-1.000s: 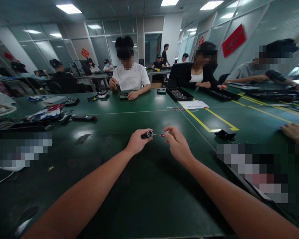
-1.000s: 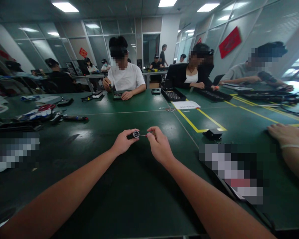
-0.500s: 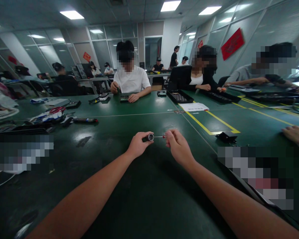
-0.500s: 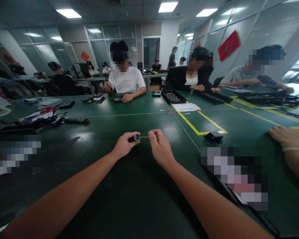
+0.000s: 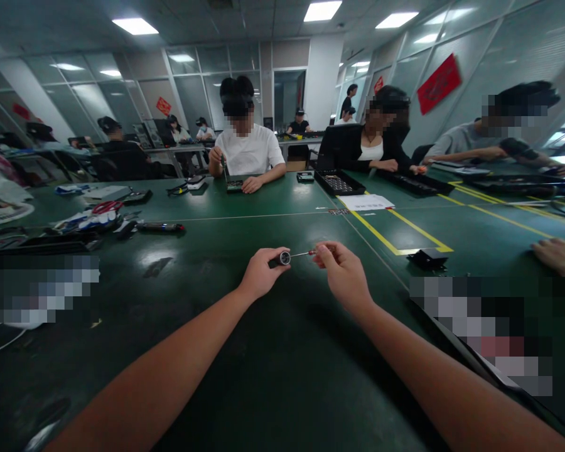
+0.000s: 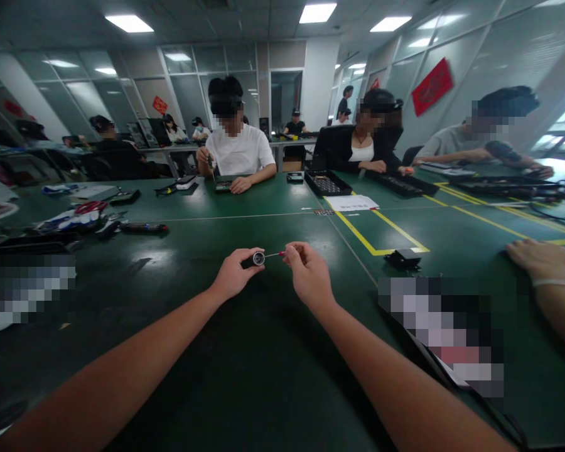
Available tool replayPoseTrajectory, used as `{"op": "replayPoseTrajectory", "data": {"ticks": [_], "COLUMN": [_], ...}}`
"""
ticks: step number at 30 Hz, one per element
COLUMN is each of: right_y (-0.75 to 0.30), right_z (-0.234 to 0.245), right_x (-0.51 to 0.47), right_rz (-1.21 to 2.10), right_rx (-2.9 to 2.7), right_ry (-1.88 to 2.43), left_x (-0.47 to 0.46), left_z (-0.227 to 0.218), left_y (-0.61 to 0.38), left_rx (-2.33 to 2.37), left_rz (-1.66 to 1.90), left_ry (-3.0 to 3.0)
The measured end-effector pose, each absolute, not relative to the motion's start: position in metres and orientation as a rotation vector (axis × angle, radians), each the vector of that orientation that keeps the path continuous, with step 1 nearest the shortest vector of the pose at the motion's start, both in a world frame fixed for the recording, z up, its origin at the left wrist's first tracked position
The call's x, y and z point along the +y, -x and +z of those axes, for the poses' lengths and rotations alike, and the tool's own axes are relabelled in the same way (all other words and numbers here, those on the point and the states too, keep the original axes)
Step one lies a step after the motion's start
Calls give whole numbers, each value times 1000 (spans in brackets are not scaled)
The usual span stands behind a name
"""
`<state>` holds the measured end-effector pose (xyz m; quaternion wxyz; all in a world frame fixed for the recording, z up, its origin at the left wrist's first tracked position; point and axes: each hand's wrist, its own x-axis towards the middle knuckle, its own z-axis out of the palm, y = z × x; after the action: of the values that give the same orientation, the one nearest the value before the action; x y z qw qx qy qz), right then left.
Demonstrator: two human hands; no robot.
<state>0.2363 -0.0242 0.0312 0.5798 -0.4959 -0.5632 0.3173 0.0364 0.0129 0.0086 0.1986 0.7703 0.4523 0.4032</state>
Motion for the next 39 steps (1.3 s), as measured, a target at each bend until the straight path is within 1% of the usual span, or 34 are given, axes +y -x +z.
{"op": "replayPoseTrajectory", "data": {"ticks": [1, 4, 5, 11, 17, 33, 39], "right_y": [-237, -242, -243, -243, -234, -235, -235], "right_z": [29, 22, 20, 19, 22, 24, 26], "right_x": [-21, -12, -9, -7, -14, -19, -22], "right_rz": [774, 1023, 1041, 951, 904, 787, 739], "right_rx": [-1257, -1028, -968, -949, -1050, -1258, -1225], "right_ry": [1166, 1212, 1232, 1178, 1119, 1159, 1195], "left_x": [12, 11, 11, 15, 14, 10, 11], "left_z": [10, 13, 13, 8, 6, 10, 7], "left_y": [-37, -37, -37, -35, -36, -37, -37], "left_rx": [1240, 1227, 1255, 1396, 1366, 1374, 1382], "left_rz": [1117, 1076, 1063, 1031, 1036, 996, 987], "left_ry": [-2219, -2368, -2377, -2317, -2332, -2326, -2314]}}
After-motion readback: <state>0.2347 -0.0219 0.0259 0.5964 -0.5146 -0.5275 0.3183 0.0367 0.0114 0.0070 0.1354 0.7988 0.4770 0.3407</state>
